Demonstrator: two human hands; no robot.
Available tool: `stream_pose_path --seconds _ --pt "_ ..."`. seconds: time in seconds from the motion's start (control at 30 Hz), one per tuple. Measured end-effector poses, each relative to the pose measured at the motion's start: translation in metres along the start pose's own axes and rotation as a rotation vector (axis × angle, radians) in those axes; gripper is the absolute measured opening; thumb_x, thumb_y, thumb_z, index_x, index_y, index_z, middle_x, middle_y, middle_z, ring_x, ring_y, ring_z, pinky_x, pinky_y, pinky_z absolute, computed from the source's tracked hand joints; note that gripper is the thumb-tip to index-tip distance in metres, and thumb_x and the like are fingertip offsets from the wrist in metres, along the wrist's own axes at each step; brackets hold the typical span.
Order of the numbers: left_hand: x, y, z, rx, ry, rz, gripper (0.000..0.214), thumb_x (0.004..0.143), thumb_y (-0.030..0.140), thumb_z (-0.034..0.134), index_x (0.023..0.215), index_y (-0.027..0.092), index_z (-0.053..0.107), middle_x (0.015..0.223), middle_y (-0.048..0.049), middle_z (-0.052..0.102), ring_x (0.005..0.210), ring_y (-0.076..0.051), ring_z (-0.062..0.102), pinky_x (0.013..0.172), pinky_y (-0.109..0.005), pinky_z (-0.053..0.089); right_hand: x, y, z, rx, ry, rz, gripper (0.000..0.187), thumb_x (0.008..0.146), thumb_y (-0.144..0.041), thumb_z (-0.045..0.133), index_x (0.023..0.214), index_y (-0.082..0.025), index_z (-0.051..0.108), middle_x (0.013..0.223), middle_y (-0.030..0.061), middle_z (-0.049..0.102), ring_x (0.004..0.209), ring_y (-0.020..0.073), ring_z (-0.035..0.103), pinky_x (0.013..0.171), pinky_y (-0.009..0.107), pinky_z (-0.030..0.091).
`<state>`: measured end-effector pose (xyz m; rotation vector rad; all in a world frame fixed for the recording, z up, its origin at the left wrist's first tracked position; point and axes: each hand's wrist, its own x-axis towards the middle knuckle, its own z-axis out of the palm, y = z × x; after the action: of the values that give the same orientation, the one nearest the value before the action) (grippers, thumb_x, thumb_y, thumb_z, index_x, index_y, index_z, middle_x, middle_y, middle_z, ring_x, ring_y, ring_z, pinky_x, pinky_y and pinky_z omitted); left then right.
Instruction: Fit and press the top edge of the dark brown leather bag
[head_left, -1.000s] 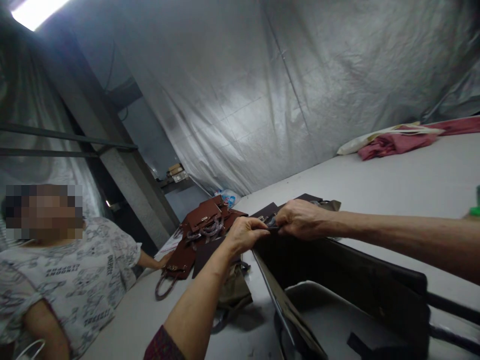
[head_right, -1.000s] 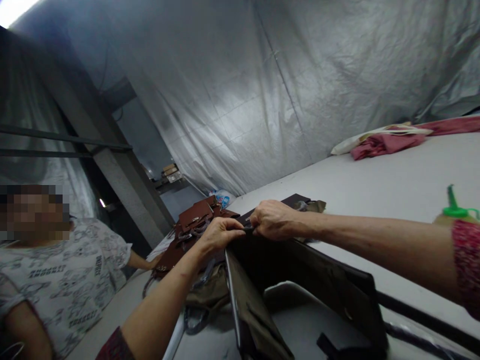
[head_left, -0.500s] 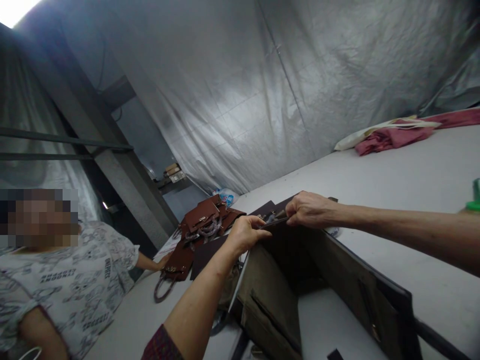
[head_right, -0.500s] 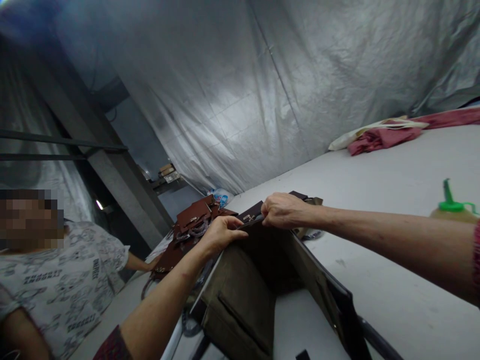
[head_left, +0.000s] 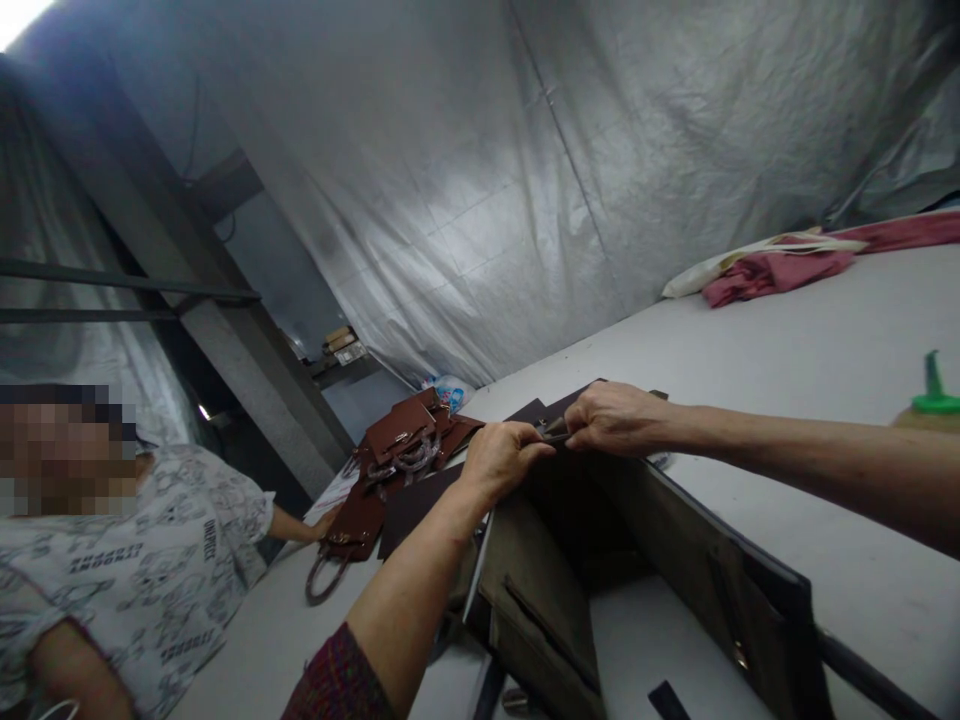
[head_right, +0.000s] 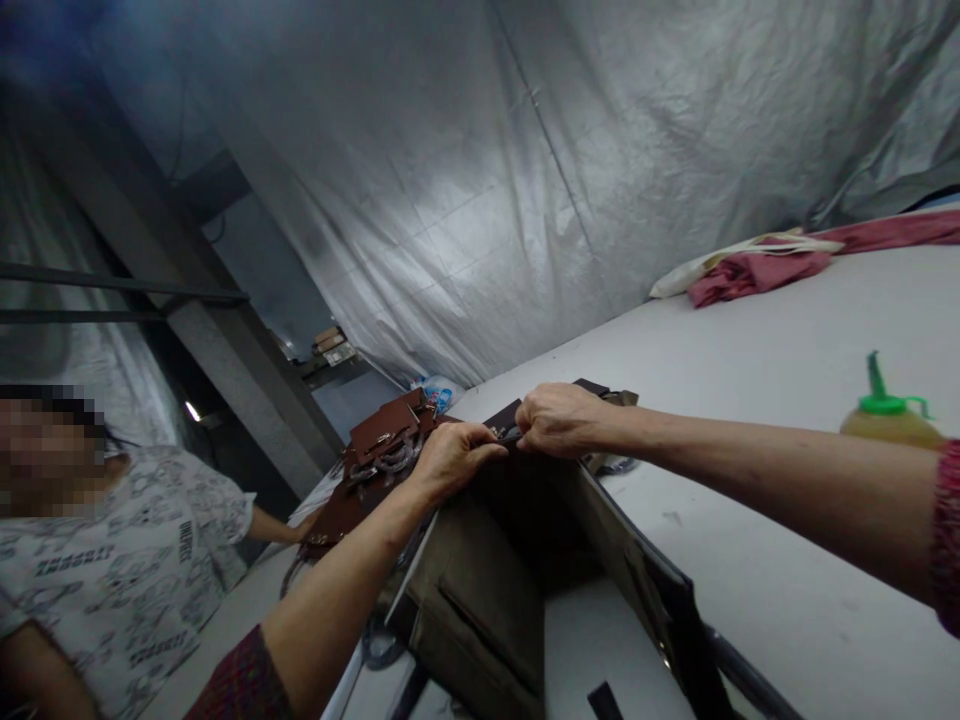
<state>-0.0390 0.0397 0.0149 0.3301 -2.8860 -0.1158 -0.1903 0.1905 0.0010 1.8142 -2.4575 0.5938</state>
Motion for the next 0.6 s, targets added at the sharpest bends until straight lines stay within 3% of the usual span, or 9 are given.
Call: stream_pose_path --seconds 0.17,0.33,0.5,0.6 --pt "0.0 0.0 0.0 0.146 -0.039 0.113 0.022 0.097 0.038 0.068 0.092 0.023 0.084 0.089 -0.0052 0.08 0.086 -0.022 0.07 0.076 -0.028 0.045 -0.003 -0.003 -0.003 -0.054 -0.018 -0.029 0.022 0.088 -0.035 0.065 0.075 -0.022 0.076 0.063 0.0028 0.064 0.061 0.0183 0.056 0.058 0.031 0.029" --pt "0.003 0.0 0.001 0.083 -0.061 0.161 0.023 0.099 0.038 0.065 0.11 0.027 0.082 0.104 -0.0039 0.082 0.096 -0.022 0.072 0.08 -0.027 0.047 -0.004 -0.004 -0.004 -0.14 -0.04 -0.077 0.035 0.099 -0.037 0.052 0.085 -0.019 0.078 0.074 0.0089 0.071 0.065 0.0209 0.061 0.058 0.031 0.028" --pt "0.005 0.008 0.0 0.212 -0.073 0.171 0.026 0.101 0.036 0.062 0.102 0.022 0.083 0.099 -0.0088 0.081 0.095 -0.025 0.073 0.079 -0.03 0.045 0.0 -0.016 -0.004 -0.179 -0.051 -0.155 0.023 0.09 -0.019 0.056 0.081 -0.018 0.077 0.077 0.0107 0.073 0.068 0.0219 0.062 0.062 0.032 0.027" --pt "0.005 0.009 -0.001 0.217 -0.075 0.136 0.027 0.101 0.041 0.062 0.1 0.024 0.083 0.097 -0.0077 0.081 0.093 -0.025 0.072 0.077 -0.029 0.045 0.003 -0.014 -0.004 -0.112 -0.033 -0.125 0.027 0.092 -0.023 0.055 0.078 -0.017 0.076 0.074 0.0099 0.072 0.068 0.0211 0.062 0.063 0.032 0.031"
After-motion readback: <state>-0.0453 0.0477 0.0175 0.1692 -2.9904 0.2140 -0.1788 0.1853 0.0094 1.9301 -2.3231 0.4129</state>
